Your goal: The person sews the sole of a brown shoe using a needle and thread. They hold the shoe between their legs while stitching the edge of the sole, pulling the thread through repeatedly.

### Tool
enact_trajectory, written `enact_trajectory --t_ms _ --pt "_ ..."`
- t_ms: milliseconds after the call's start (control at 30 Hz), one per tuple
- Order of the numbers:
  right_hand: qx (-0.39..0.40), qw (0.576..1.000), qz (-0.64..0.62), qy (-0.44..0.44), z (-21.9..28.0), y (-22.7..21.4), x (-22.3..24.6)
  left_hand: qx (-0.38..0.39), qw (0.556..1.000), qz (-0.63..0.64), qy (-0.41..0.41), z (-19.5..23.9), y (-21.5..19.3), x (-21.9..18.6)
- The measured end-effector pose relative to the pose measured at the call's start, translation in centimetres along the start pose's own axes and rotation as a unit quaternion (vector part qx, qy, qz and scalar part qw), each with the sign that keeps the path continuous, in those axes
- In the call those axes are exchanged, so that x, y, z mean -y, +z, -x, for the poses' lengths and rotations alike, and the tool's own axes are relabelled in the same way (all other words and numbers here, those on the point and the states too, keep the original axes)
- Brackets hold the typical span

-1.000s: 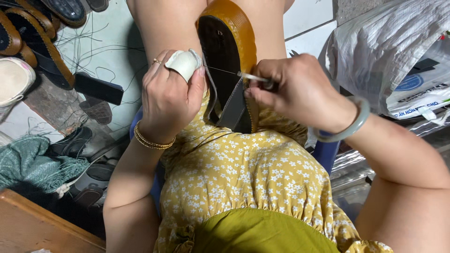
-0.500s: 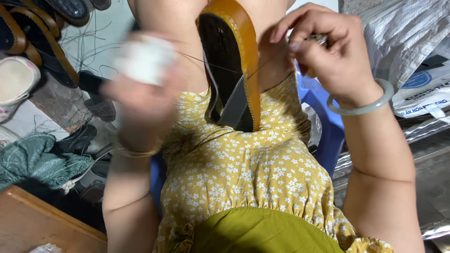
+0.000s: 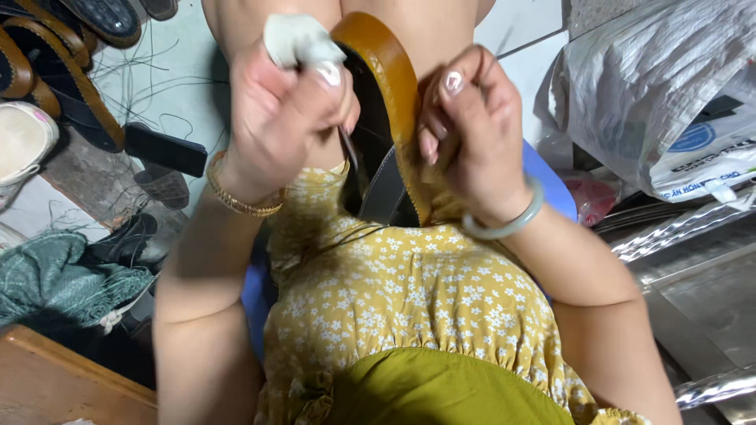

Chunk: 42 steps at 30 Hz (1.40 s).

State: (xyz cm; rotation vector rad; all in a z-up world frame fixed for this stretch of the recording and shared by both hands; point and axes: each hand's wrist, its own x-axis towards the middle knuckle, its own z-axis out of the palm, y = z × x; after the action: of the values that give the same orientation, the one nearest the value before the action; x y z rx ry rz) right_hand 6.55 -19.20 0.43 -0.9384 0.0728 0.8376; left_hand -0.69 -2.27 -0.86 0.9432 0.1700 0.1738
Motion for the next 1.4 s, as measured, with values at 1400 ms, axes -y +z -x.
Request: enact_trajectory --t_ms 1400 --pt "0.174 0.142 0.962 -0.157 6.3 0.0 6.9 0.04 0.794 -0.606 -0.021 6.4 3.5 5.3"
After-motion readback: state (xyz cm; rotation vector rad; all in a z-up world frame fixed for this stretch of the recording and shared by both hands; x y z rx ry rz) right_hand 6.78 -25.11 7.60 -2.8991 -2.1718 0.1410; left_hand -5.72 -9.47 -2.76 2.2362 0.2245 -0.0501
